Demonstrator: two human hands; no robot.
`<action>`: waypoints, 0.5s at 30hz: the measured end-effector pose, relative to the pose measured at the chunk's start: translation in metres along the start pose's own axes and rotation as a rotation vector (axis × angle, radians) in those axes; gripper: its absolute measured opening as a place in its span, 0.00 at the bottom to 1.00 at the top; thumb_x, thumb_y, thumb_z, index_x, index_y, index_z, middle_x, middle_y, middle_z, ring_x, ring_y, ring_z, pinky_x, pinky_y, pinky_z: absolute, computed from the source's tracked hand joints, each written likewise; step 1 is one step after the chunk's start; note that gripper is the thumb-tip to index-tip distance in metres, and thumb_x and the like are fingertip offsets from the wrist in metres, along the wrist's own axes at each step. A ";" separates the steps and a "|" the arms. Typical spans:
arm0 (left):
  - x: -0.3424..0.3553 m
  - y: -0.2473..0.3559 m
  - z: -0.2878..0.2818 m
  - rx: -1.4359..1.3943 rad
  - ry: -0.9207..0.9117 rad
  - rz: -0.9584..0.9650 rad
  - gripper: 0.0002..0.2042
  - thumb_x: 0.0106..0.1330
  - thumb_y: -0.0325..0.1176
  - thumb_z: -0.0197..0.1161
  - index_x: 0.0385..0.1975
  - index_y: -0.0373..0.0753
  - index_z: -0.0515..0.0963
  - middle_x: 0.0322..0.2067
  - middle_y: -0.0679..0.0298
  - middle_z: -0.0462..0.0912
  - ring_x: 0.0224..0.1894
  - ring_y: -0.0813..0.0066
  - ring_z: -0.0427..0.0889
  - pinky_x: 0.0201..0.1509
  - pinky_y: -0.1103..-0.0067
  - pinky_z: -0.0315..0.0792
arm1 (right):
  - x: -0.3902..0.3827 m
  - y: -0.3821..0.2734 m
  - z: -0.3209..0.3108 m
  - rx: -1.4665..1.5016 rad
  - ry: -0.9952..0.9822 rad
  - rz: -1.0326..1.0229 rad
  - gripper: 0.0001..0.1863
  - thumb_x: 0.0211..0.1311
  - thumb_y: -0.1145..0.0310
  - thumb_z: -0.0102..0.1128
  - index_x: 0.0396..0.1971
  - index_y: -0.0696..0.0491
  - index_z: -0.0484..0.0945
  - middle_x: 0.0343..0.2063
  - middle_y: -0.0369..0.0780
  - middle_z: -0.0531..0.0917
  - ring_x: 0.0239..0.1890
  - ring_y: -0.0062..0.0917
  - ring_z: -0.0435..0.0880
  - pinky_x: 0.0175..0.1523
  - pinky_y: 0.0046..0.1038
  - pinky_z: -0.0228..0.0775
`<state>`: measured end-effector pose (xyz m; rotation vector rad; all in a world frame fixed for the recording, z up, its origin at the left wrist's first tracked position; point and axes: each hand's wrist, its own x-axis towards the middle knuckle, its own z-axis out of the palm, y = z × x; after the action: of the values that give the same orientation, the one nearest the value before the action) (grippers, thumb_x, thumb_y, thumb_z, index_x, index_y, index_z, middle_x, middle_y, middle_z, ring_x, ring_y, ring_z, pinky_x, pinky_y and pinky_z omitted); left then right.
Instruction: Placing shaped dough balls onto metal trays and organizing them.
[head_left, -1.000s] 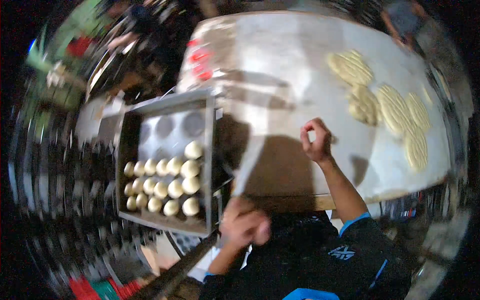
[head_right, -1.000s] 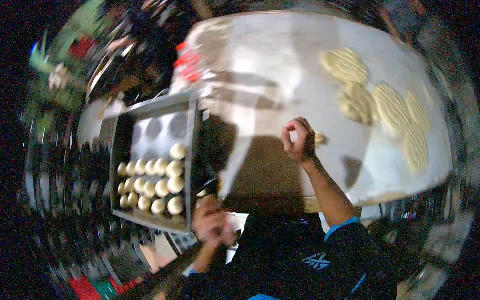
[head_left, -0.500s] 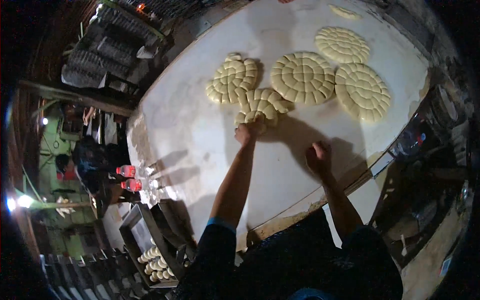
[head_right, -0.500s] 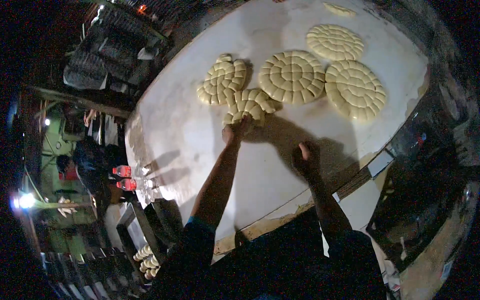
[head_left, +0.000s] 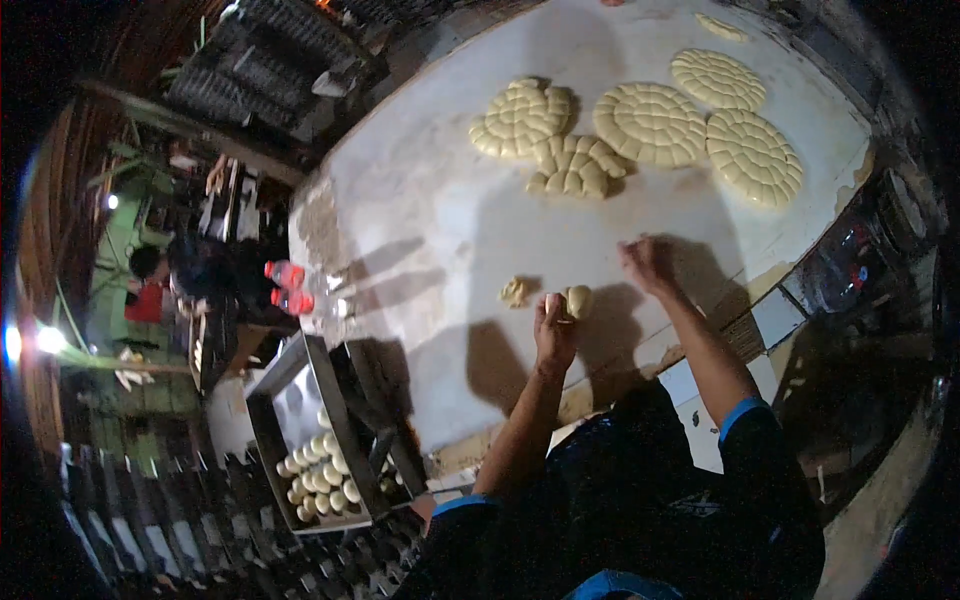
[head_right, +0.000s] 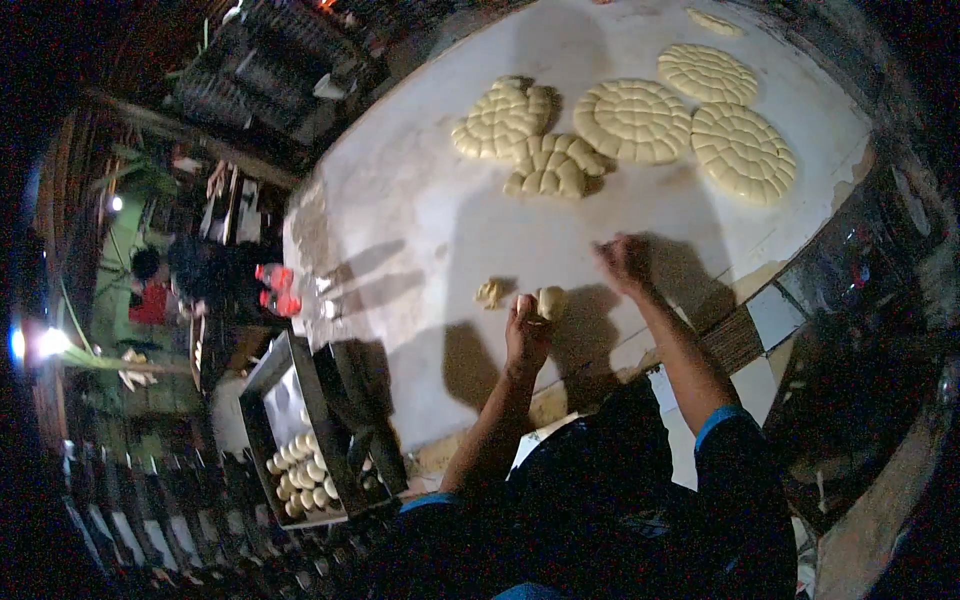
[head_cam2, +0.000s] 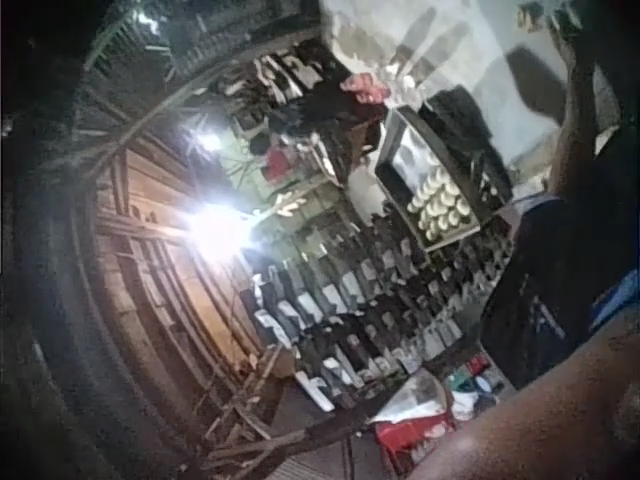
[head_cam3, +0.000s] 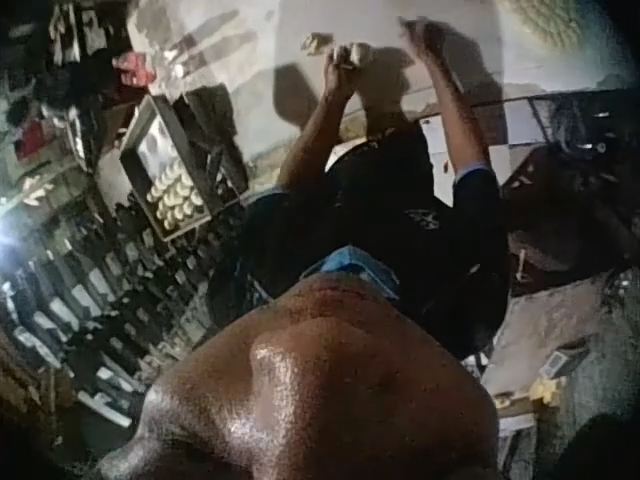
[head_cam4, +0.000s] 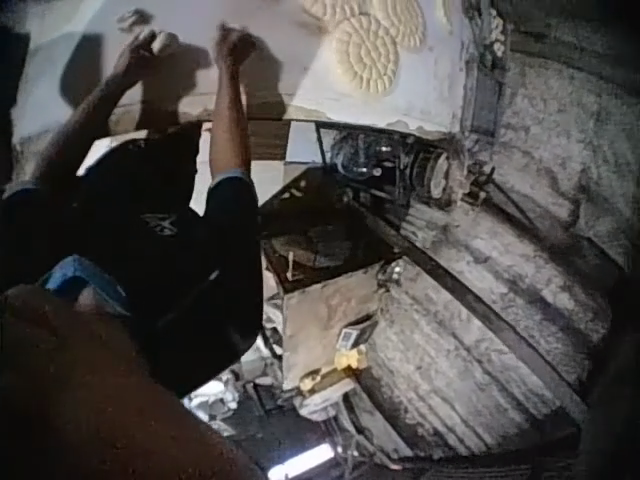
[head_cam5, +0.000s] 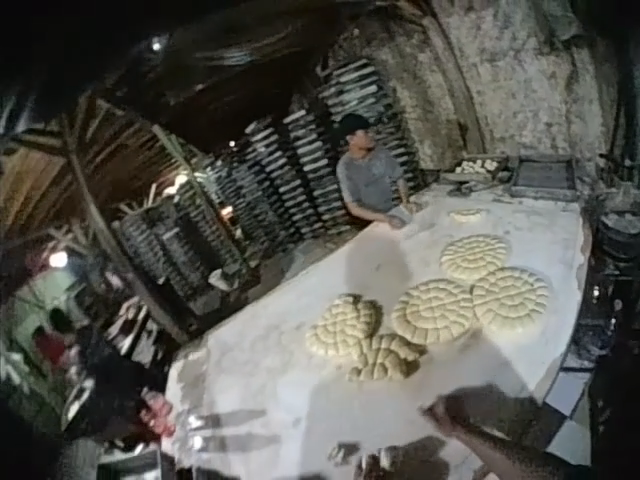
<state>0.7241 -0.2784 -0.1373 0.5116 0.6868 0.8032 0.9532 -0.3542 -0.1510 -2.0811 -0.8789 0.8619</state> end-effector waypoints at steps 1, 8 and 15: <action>-0.013 0.012 -0.004 -0.047 -0.071 -0.075 0.09 0.68 0.36 0.58 0.37 0.40 0.67 0.35 0.65 0.75 0.35 0.79 0.76 0.36 0.80 0.73 | -0.022 -0.012 0.053 0.392 0.174 -0.338 0.19 0.63 0.56 0.56 0.20 0.56 0.75 0.23 0.40 0.79 0.29 0.28 0.78 0.40 0.31 0.68; -0.049 0.084 -0.090 0.872 -0.209 0.626 0.11 0.67 0.27 0.58 0.46 0.33 0.68 0.38 0.60 0.76 0.39 0.76 0.75 0.45 0.80 0.69 | -0.106 -0.089 0.194 0.395 0.475 -0.302 0.23 0.55 0.66 0.67 0.46 0.52 0.63 0.39 0.38 0.70 0.40 0.27 0.71 0.44 0.31 0.68; -0.088 0.074 -0.192 1.078 0.008 0.335 0.12 0.66 0.34 0.57 0.44 0.35 0.70 0.37 0.57 0.75 0.39 0.66 0.75 0.46 0.71 0.70 | -0.102 -0.038 0.082 0.605 0.658 -0.238 0.22 0.59 0.55 0.60 0.43 0.54 0.65 0.38 0.37 0.68 0.43 0.27 0.67 0.52 0.35 0.61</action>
<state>0.5059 -0.2735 -0.1871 1.6289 1.0365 0.6899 0.8222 -0.3861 -0.1340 -1.5246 -0.4173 0.2261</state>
